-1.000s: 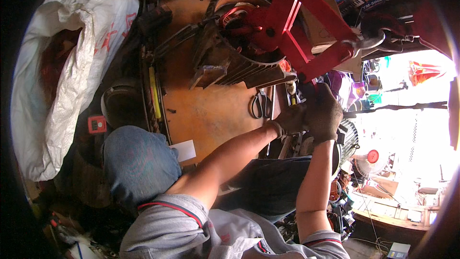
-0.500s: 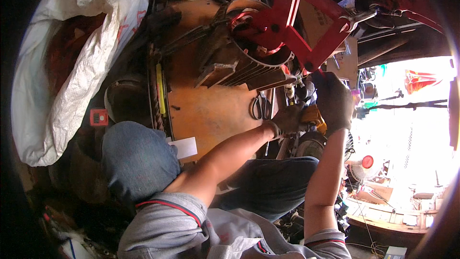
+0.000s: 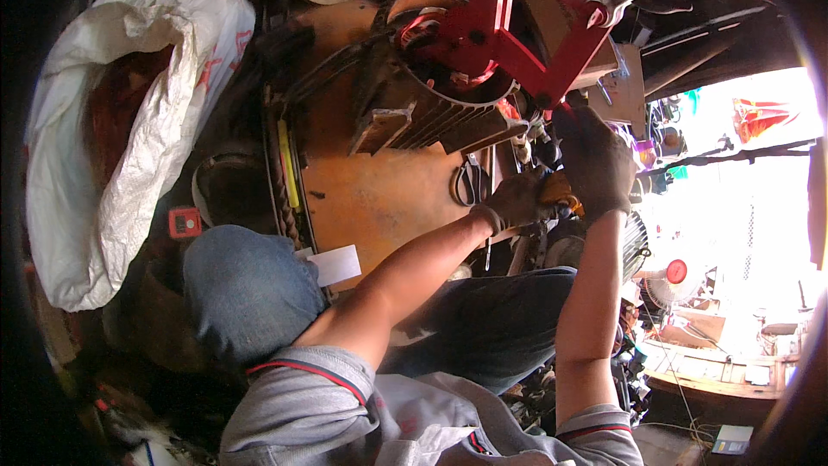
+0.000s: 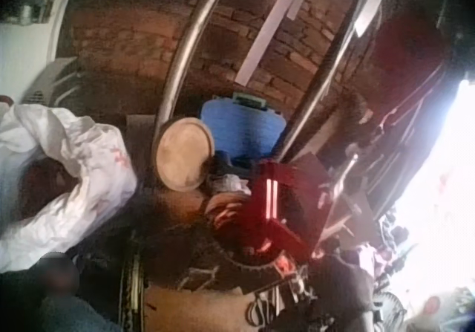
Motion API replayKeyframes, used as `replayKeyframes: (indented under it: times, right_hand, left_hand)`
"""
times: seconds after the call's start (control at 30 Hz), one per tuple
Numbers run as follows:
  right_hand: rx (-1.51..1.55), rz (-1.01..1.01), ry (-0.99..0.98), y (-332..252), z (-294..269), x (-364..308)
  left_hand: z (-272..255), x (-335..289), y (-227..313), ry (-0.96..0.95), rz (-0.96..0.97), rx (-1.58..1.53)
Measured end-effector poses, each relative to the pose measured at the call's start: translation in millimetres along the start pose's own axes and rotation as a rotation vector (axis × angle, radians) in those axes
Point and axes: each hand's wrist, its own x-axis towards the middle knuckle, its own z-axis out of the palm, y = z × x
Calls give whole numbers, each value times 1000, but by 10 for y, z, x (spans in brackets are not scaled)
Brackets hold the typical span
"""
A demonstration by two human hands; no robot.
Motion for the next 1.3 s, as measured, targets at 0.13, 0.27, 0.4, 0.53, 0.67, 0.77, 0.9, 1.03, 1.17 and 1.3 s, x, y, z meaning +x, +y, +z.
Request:
replayKeyframes:
  times: [0.13,0.27,0.4,0.53,0.67,0.77,0.9,1.03,1.17,1.3]
  right_hand:
    - [-39,-59,15,-71,-66,9]
    - [-154,-85,4,-186,-300,134]
    - [-264,-135,-8,-288,-500,244]
    - [-272,-97,-3,-353,-584,179]
    - [-265,-103,1,-337,-702,204]
    - [-257,-180,33,-272,-769,244]
    - [-267,-254,144,-165,-786,273]
    - [-261,-249,103,-84,-853,373]
    - [-221,-226,151,-37,-974,405]
    - [-207,-291,185,-20,-1091,436]
  left_hand:
    - [15,-24,12,15,-26,65]
    - [-22,-34,100,-52,-134,-34]
    - [-37,-27,141,-49,-135,-59]
    - [-27,-43,101,-57,-113,-106]
    - [9,-81,64,-47,-110,-162]
    - [47,-102,45,-26,-138,-166]
    - [65,-73,12,-34,-130,-120]
    - [43,-51,27,-28,-49,-127]
    - [-15,-89,105,-54,-106,-167]
    - [-81,-79,155,-107,-162,-116]
